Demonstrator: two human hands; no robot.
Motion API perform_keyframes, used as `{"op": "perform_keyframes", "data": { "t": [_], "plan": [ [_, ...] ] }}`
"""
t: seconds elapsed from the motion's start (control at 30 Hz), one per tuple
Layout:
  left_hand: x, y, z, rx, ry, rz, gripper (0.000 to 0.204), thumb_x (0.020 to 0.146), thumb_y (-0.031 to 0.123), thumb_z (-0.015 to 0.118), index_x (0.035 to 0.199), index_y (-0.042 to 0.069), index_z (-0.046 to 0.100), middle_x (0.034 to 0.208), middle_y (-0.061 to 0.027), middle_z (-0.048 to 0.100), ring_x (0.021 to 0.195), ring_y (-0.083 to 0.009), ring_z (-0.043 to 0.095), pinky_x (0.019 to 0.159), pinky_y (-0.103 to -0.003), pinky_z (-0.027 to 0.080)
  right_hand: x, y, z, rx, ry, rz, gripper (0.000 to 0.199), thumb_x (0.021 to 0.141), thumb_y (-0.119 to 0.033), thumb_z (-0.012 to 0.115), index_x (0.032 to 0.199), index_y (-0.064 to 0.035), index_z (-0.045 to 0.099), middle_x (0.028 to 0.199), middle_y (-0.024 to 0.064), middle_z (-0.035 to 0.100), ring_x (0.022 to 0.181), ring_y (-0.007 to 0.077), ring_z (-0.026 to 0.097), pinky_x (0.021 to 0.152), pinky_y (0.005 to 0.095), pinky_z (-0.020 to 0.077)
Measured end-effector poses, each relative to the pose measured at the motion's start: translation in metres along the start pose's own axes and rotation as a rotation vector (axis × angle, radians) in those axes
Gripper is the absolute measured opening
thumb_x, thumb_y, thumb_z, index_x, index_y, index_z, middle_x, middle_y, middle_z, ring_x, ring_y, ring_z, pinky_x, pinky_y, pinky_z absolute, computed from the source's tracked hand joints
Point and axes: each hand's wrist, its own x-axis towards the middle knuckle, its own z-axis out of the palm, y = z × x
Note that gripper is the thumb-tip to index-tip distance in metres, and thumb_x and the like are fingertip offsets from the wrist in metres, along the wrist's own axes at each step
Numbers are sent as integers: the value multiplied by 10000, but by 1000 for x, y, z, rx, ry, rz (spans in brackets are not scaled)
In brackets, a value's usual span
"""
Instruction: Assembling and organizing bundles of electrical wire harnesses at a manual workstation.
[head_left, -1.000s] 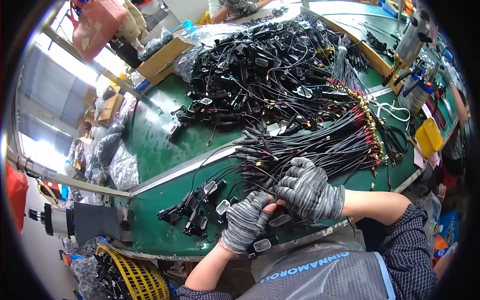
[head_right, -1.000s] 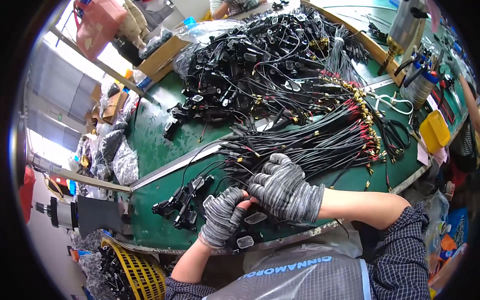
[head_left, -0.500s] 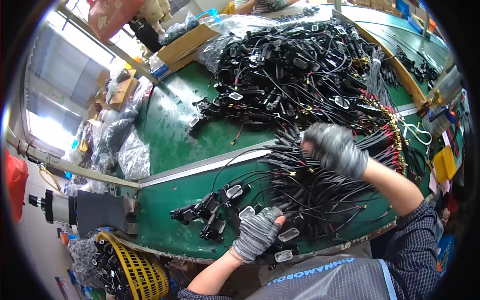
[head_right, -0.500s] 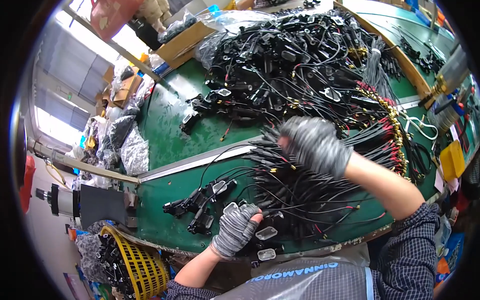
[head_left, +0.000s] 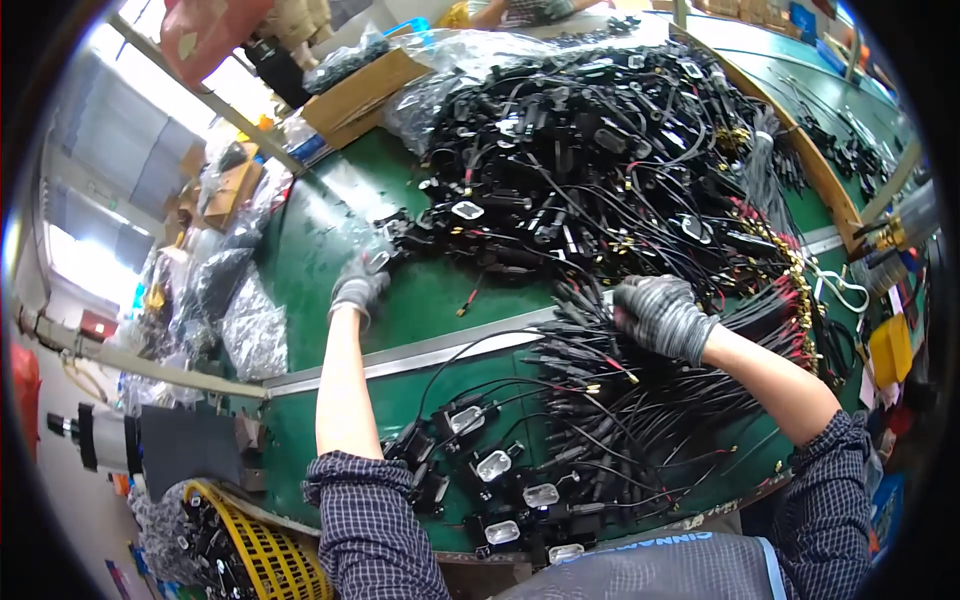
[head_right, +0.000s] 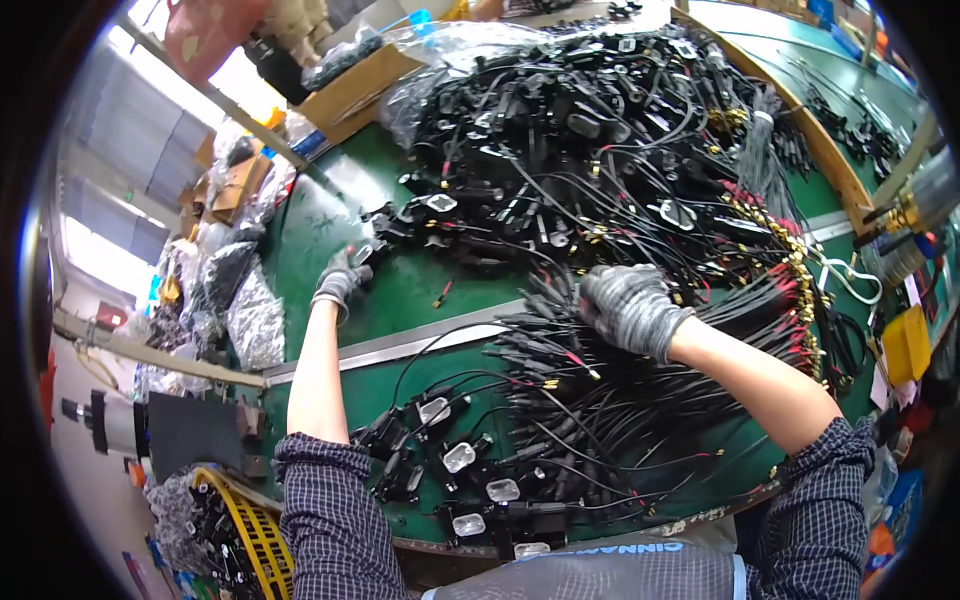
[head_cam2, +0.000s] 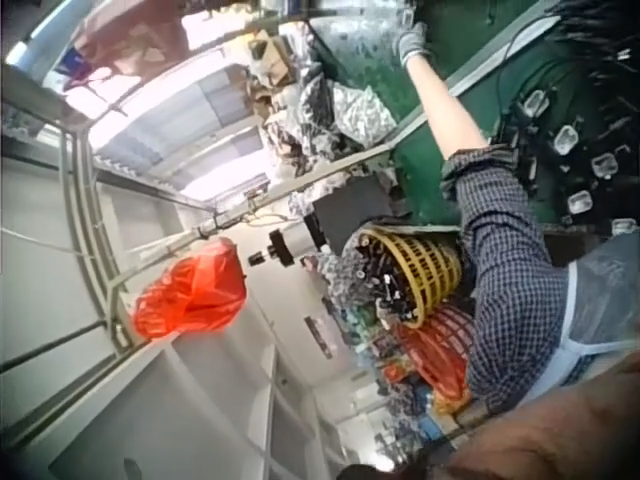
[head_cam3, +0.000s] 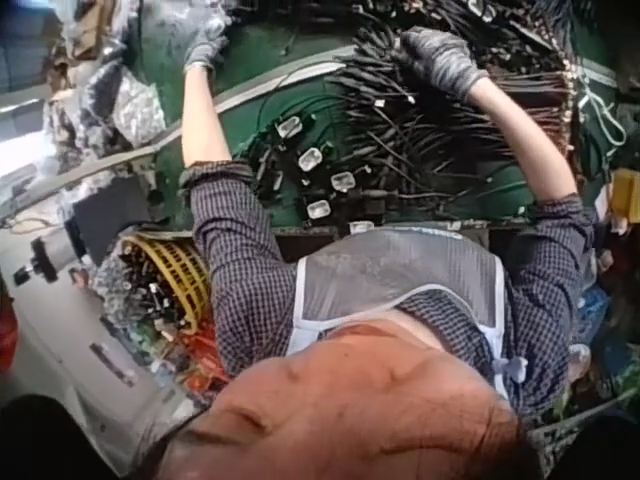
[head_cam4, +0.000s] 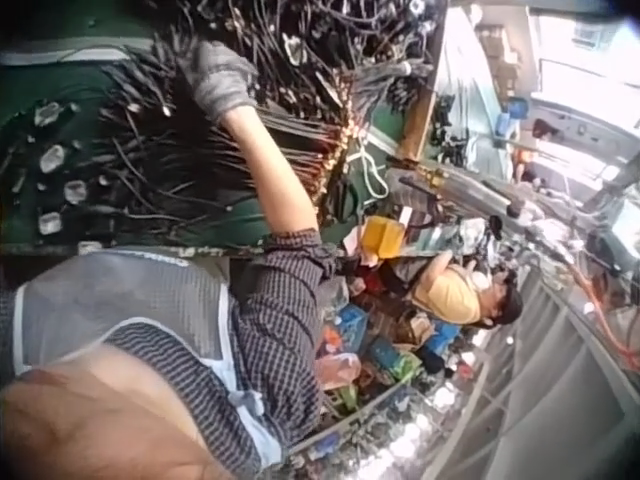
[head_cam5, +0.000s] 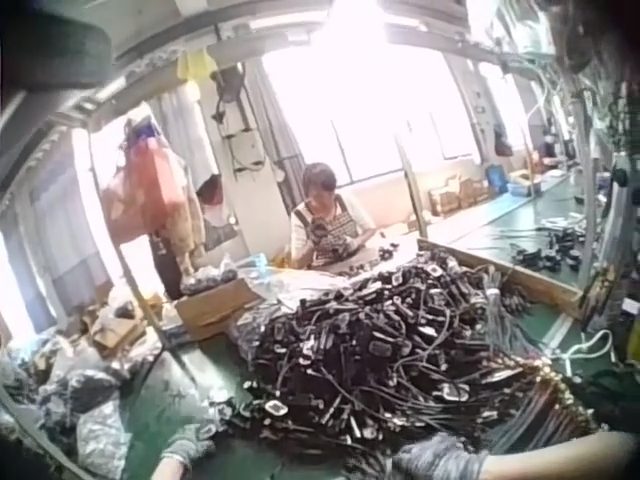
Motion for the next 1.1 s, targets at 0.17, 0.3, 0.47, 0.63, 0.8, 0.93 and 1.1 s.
{"op": "perform_keyframes", "data": {
  "t": [0.17, 0.3, 0.47, 0.63, 0.8, 0.93, 1.1],
  "plan": [
    [-17, 17, 17, -54, -238, -9, 555, 650, 296, 704, 1139, 133, 499, 1135, -158, 499, 1002, -317, 510, 866, -396, 408, -10, 23, -72, 1436, 75, 395, 235, 782, -255, 611, 828, -29, 562, 645, 26, 571, 499, 58, 525, 420, 198, 394],
    [-56, -8, 5, -42, -102, 252, 491, 622, 220, 709, 1069, 103, 544, 1094, -148, 504, 951, -314, 515, 851, -392, 416, -50, 6, -157, 1054, 343, 207, 219, 809, -247, 579, 831, -34, 538, 656, 50, 582, 469, 84, 511, 387, 200, 377],
    [-135, 22, -27, 278, 153, 525, 473, 555, 205, 749, 977, 98, 562, 1029, -139, 519, 887, -310, 521, 800, -387, 434, -103, 4, -116, 71, 131, -217, 207, 784, -258, 582, 807, -58, 535, 729, 88, 575, 540, 216, 534, 467, 302, 425],
    [-142, 9, -28, 159, 176, 713, 476, 584, 291, 738, 989, 116, 560, 1034, -117, 528, 923, -300, 515, 787, -372, 444, -128, -2, -36, -71, -70, 0, 177, 748, -251, 560, 807, -84, 551, 790, 98, 556, 740, 283, 562, 609, 406, 449],
    [-150, -3, -21, 150, 303, 960, 479, 620, 344, 710, 1013, 120, 554, 1052, -105, 534, 906, -312, 533, 767, -377, 454, -97, -38, -14, 45, 226, 119, 192, 736, -239, 578, 833, -78, 541, 800, 103, 549, 765, 290, 539, 633, 400, 429],
    [-163, 30, -36, -95, 346, 638, 418, 652, 319, 700, 981, 101, 562, 1010, -108, 557, 845, -312, 562, 736, -377, 463, -91, -40, -3, -7, 205, 199, 229, 730, -245, 594, 868, -71, 539, 808, 101, 548, 771, 292, 531, 641, 393, 418],
    [-145, 28, -26, -155, -30, 248, 353, 680, 264, 687, 957, 82, 566, 970, -121, 564, 814, -306, 567, 729, -369, 463, -88, -43, 3, -114, 248, 221, 223, 729, -183, 612, 903, -59, 548, 796, 105, 564, 753, 293, 551, 626, 381, 433]
  ]
}}
